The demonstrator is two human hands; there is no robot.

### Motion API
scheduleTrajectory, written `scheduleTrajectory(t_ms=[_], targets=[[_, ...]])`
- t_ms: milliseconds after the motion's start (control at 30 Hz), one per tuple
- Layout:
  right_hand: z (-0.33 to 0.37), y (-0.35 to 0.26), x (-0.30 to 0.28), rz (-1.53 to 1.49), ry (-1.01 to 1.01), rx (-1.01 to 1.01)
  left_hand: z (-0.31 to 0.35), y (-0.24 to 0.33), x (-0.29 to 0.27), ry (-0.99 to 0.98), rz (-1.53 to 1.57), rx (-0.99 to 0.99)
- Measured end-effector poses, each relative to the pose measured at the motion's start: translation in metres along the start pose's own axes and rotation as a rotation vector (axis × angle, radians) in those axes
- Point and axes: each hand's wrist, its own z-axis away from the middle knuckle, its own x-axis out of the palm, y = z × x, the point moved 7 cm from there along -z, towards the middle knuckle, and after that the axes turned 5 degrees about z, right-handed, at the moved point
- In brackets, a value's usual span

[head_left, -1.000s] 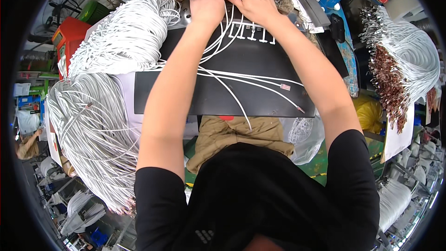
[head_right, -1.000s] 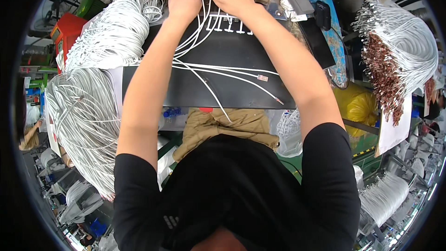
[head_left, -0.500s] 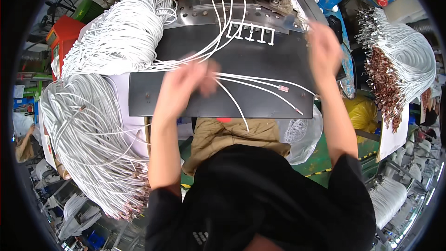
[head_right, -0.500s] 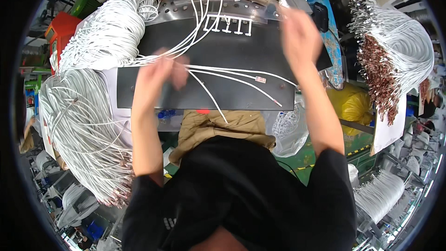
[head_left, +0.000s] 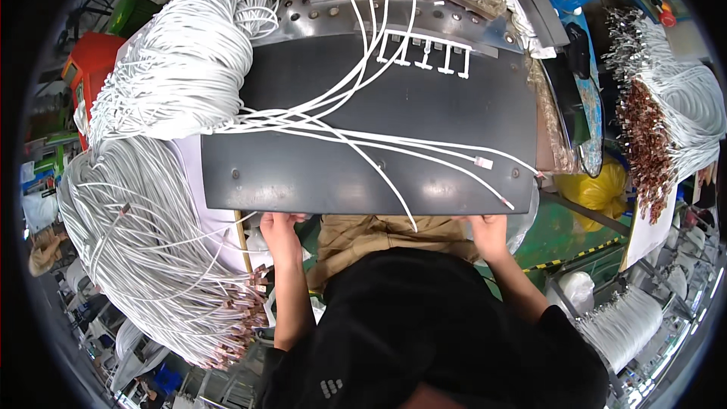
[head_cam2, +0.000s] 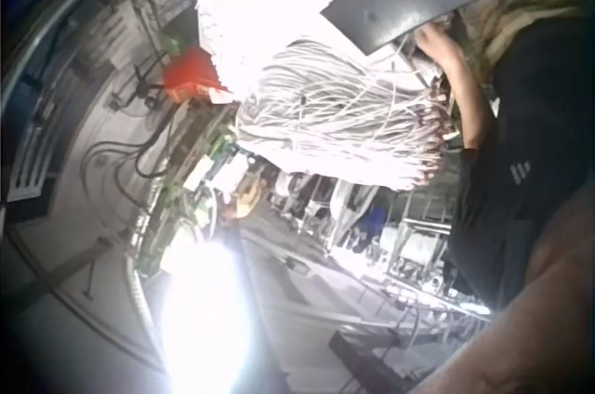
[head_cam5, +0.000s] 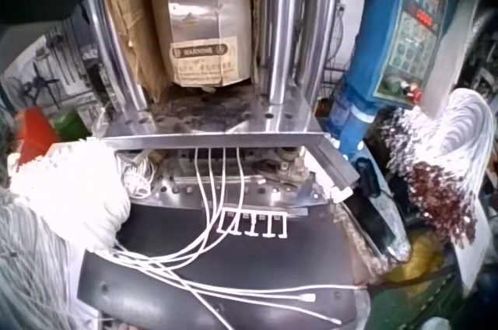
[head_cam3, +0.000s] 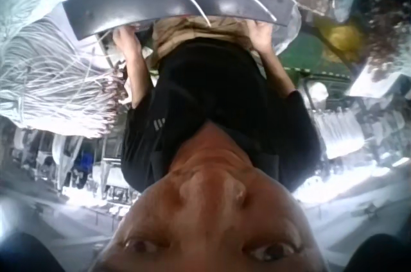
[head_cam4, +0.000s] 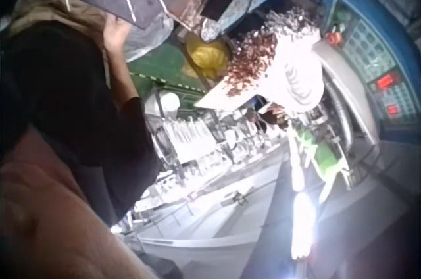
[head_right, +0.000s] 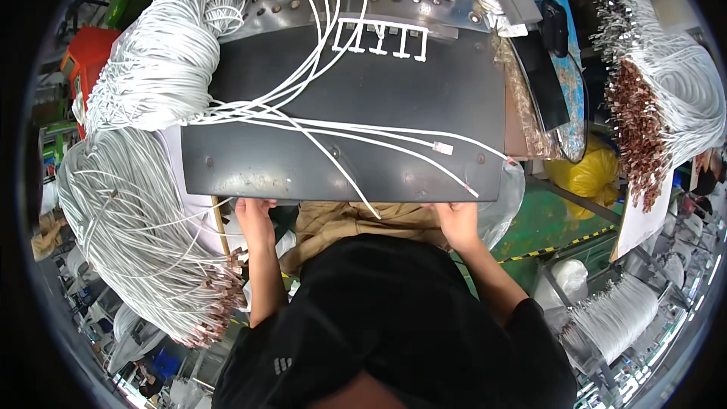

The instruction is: Organizing and inserting white wires into a manufacturing fixture at an assembly station.

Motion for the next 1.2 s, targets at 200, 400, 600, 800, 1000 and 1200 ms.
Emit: scheduleTrajectory(t_ms=[200, 400, 600, 800, 1000, 1200], targets=[[0.000, -0.005, -0.002, 0.058, 0.019, 0.006, 0.005, -0.002, -0.003, 0.075, 0.036, -0.047], [0.004, -0.011, -0.005, 0.194, 0.113, -0.033, 0.007, 0.003, 0.001, 0.186, 0.064, -0.015], [-0.003, -0.005, -0.003, 0.222, -0.073, 0.008, 0.009, 0.005, -0.002, 0.176, 0.046, -0.030], [-0.001, 0.009, 0.030, -0.084, -0.186, 0.062, 0.004, -0.012, 0.006, 0.082, 0.058, 0.007], [0.045, -0.126, 0.088, 0.162, -0.747, -0.021, 0.042, 0.007, 0.016, -0.107, -0.334, 0.450], [-0.007, -0.249, 0.006, 0.706, 0.000, -0.825, 0.099, 0.141, 0.176, -0.277, -0.918, 1.170]])
